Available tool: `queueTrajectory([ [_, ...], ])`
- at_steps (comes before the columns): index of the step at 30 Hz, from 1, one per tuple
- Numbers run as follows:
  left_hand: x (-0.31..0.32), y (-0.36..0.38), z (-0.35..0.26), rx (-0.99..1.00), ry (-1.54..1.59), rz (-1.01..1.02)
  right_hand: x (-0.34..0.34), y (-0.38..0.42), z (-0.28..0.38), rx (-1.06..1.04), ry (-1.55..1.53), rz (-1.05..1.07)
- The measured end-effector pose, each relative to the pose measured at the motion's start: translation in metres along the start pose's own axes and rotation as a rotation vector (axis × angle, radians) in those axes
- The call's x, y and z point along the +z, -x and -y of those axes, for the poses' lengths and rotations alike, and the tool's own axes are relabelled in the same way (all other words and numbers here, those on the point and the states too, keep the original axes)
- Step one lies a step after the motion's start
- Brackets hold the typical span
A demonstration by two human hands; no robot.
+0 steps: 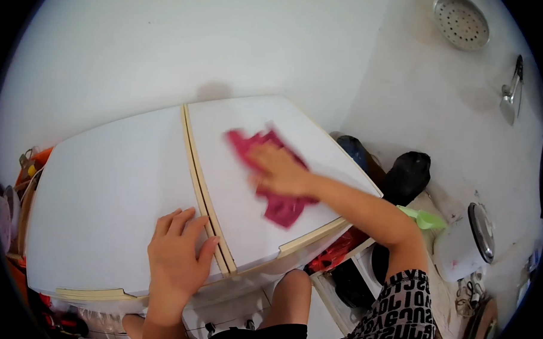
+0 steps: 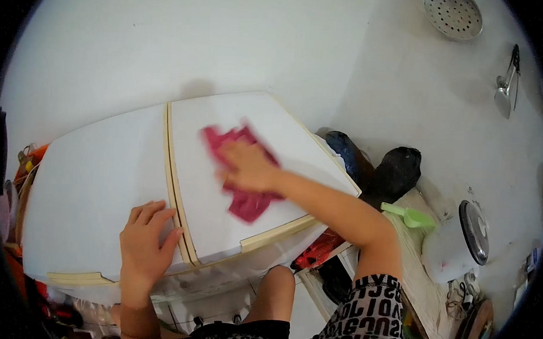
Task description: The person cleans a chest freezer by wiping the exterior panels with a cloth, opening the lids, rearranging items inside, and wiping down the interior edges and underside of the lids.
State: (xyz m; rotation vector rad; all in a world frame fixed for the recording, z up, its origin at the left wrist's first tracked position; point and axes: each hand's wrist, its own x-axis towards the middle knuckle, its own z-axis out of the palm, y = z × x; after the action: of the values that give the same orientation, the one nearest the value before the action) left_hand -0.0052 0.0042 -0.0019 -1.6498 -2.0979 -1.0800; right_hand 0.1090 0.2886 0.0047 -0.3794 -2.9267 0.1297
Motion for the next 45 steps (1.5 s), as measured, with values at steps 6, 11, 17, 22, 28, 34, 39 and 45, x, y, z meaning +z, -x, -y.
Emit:
queueTrajectory([
  [6, -0.001, 0.0, 0.0, 0.015, -0.061, -0.009, -0.011, 0.043, -0.012, -0.048, -0.237, 0.028],
  [11, 0.0, 0.0, 0.001, 0.025, -0.039, -0.035, -0.01, 0.022, -0.181, 0.555, 0.036, -0.203],
  [17, 0.002, 0.002, 0.004, 0.038, -0.014, -0.035, -0.004, -0.008, -0.114, 0.272, -0.01, -0.152],
  [22, 0.002, 0.005, 0.004, 0.062, -0.077, -0.058, -0.031, 0.041, 0.012, -0.14, -0.082, -0.109],
  [28, 0.0, 0.002, 0.006, 0.086, -0.083, -0.055, -0.034, 0.036, -0.138, 0.369, 0.219, -0.248],
  [34, 0.0, 0.002, 0.005, 0.046, 0.008, -0.04, -0.018, -0.01, -0.13, 0.283, 0.143, -0.164],
  [39, 0.003, 0.004, 0.006, 0.039, 0.007, -0.04, -0.015, 0.034, 0.054, -0.317, -0.143, -0.139],
  [45, 0.001, 0.003, 0.005, 0.064, -0.002, -0.017, -0.031, 0.125, 0.073, -0.038, -0.067, -0.304],
])
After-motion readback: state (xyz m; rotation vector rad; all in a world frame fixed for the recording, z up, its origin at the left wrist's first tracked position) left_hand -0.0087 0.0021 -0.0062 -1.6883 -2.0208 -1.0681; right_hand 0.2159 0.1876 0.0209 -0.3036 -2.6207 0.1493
